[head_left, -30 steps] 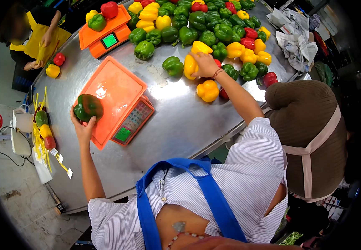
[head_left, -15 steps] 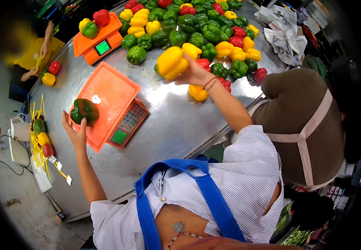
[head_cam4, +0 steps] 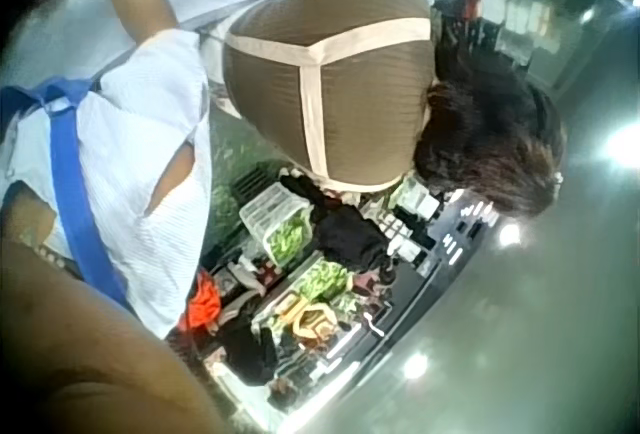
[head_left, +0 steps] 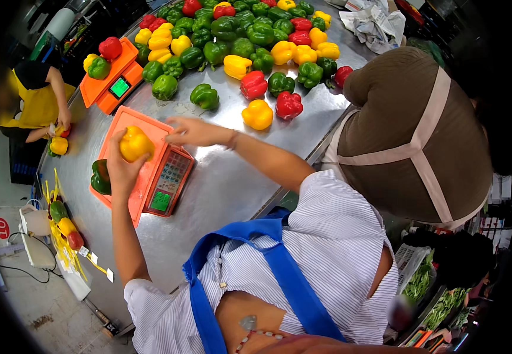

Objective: The person selects green, yellow, and red bell peppers from a pile, places them on a digital scale, and then bundles them together using a yellow plastic tie. The person repeats this process multiple times, creating several bundles of three peppers each.

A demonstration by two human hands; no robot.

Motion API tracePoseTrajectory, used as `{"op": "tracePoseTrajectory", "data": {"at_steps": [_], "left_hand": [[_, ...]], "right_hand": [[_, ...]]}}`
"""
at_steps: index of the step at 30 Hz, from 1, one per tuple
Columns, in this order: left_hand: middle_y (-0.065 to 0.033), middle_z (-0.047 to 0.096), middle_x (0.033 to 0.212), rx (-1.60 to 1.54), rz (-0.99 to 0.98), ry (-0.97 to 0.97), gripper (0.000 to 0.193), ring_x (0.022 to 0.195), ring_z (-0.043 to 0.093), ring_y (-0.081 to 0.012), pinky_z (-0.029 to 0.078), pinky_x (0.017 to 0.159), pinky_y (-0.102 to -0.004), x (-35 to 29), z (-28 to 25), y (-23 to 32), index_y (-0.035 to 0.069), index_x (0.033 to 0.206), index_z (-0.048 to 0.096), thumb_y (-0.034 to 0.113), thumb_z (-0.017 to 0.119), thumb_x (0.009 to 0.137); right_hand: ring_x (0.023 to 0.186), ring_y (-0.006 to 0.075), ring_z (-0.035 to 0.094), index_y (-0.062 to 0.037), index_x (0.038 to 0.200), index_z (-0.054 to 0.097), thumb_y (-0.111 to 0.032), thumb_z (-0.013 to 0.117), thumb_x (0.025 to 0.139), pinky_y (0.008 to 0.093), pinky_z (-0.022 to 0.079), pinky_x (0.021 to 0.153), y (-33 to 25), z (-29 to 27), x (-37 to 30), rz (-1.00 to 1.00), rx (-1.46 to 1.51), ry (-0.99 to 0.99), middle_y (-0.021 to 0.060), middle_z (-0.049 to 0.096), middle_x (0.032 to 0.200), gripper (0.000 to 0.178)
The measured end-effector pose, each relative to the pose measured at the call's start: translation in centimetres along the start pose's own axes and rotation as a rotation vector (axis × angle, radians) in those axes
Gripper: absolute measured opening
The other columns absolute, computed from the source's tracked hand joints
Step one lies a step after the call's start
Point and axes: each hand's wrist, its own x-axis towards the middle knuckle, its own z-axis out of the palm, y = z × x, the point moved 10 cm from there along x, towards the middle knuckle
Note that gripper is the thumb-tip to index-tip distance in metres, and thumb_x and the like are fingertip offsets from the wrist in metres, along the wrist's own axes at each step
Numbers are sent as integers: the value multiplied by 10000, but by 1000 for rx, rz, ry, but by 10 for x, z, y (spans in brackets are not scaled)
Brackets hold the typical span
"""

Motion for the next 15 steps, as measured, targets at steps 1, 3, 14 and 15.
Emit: {"op": "tracePoseTrajectory", "data": {"at_steps": [1,3,14,15], "left_hand": [[-117,476,1070,41,-34,18,635,994,500,-262,419,848,-334,8,-2,-12,50,1146,442,35,730,580],[-129,477,1049,145,-62,70,605,975,505,-273,415,848,-339,15,-11,-40,39,1137,445,69,729,605],[-170,513,1081,294,-166,78,565,990,518,-308,417,844,-352,21,-10,-79,18,1145,446,178,710,671],[-170,516,1079,342,-219,40,594,991,518,-308,425,827,-349,19,-12,-81,29,1161,438,189,716,661]], "right_hand": [[888,208,567,-2,1162,427,-410,612,759,296,461,728,24,-42,-5,-97,-160,223,135,583,978,603],[858,268,580,-32,1037,545,-351,700,647,332,465,737,17,-112,-41,-58,-482,523,159,573,994,527],[1077,266,427,-181,1243,366,-149,604,666,506,296,873,105,-223,-81,267,-1384,439,60,394,1213,625],[1071,275,431,-189,1225,378,-179,646,634,475,320,856,107,-221,-75,239,-1397,424,80,402,1191,650]]}}
